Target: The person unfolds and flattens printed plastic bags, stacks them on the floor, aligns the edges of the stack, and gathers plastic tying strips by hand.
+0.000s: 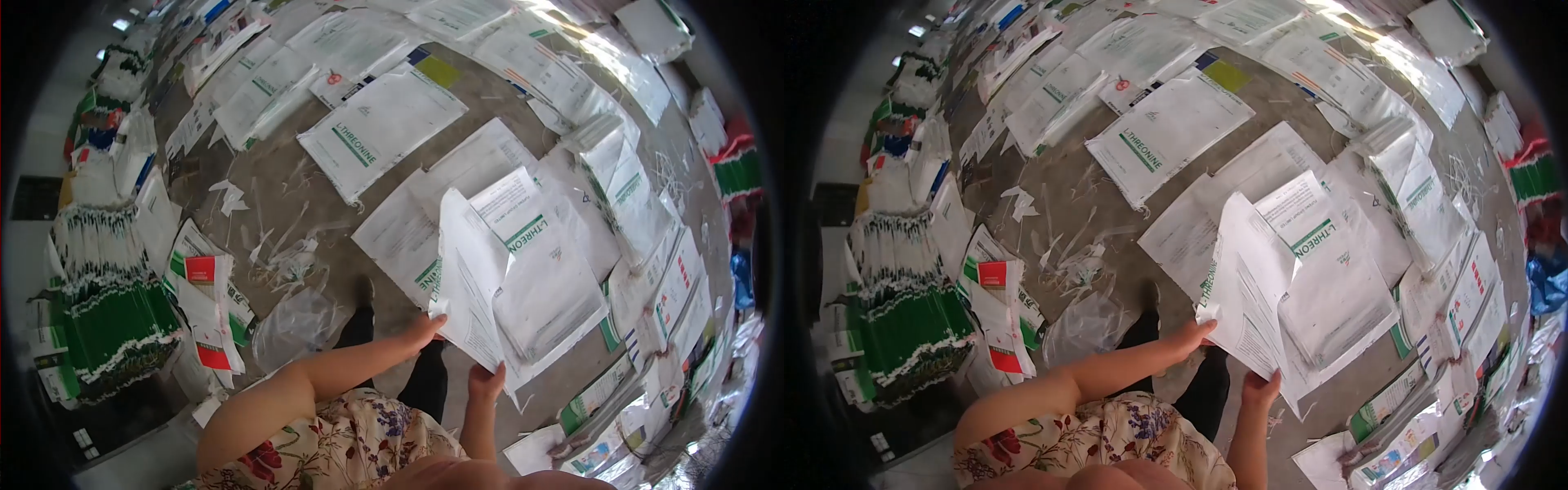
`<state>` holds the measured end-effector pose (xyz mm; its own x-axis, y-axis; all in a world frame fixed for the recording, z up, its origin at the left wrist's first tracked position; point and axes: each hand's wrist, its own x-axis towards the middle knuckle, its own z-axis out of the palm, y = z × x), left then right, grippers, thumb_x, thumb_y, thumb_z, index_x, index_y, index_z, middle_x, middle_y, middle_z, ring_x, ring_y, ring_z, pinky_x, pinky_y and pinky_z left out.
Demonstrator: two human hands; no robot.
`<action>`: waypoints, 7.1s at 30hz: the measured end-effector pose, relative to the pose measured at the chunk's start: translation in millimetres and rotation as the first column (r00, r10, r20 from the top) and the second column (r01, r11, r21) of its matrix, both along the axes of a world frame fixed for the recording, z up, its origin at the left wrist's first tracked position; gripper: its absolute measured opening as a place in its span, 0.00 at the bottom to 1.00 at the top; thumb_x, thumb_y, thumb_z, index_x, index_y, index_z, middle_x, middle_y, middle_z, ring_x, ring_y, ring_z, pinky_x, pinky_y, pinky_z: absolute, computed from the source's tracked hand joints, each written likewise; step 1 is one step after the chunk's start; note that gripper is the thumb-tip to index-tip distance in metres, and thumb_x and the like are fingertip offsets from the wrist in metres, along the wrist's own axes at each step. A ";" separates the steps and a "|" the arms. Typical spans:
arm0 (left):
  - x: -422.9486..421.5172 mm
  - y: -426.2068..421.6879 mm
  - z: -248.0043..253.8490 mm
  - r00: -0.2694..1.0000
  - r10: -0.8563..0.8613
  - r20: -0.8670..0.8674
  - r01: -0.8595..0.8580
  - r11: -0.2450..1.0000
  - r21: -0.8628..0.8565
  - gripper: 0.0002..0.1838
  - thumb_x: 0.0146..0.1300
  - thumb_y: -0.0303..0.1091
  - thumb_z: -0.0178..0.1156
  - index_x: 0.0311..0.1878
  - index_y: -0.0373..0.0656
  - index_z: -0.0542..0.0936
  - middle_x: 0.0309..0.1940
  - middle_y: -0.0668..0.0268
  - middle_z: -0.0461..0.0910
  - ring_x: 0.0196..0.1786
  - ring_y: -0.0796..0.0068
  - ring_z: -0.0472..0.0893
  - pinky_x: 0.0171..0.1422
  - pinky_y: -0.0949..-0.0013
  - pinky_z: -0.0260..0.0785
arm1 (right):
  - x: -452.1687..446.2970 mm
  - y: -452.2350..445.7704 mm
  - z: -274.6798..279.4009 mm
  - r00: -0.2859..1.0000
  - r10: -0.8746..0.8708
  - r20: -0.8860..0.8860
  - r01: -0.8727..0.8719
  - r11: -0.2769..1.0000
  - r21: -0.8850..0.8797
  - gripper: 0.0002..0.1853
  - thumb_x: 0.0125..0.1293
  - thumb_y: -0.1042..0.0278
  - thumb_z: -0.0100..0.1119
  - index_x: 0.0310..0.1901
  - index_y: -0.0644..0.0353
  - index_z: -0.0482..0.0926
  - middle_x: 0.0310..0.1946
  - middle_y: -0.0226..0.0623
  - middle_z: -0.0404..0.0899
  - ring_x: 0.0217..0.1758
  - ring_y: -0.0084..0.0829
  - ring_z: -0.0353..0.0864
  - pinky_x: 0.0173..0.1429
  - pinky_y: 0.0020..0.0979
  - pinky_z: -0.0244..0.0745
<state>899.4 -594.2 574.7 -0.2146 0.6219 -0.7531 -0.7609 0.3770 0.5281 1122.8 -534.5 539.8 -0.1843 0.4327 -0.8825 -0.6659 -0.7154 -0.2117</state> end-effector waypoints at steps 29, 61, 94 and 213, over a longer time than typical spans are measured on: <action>-324.7 -156.7 188.4 -0.205 -0.260 -0.944 0.105 0.953 -0.286 0.24 0.54 0.32 0.54 0.57 0.42 0.69 0.50 0.59 0.75 0.49 0.62 0.75 0.50 0.61 0.69 | -481.5 -45.1 231.0 0.405 0.734 0.544 -0.860 0.105 0.499 0.22 0.65 0.67 0.53 0.58 0.69 0.65 0.53 0.41 0.70 0.56 0.31 0.68 0.62 0.30 0.61; -696.3 93.2 179.7 -0.056 -0.470 -0.881 0.155 0.867 -0.473 0.20 0.64 0.39 0.45 0.22 0.38 0.77 0.20 0.51 0.77 0.25 0.50 0.79 0.32 0.50 0.70 | -718.5 34.2 160.4 -0.387 0.877 0.286 -0.817 -0.470 0.334 0.20 0.69 0.57 0.42 0.56 0.61 0.68 0.44 0.37 0.78 0.37 0.26 0.79 0.42 0.26 0.73; -728.9 93.8 16.5 0.577 0.736 -0.354 -0.689 0.671 0.273 0.18 0.67 0.45 0.51 0.46 0.40 0.75 0.32 0.75 0.74 0.34 0.86 0.70 0.40 0.77 0.65 | -781.4 431.3 -109.3 0.689 0.719 -0.093 -0.657 0.673 0.341 0.16 0.66 0.62 0.50 0.52 0.57 0.71 0.51 0.35 0.76 0.53 0.35 0.76 0.57 0.40 0.71; -636.6 -30.4 -610.1 0.293 -0.097 -0.951 -0.754 0.588 -0.292 0.33 0.55 0.13 0.40 0.68 0.35 0.52 0.67 0.47 0.53 0.69 0.55 0.58 0.70 0.64 0.51 | -714.9 517.8 -566.3 -0.400 0.790 0.465 -0.916 -0.325 -0.237 0.27 0.66 0.44 0.44 0.32 0.65 0.77 0.24 0.41 0.81 0.24 0.32 0.81 0.26 0.28 0.71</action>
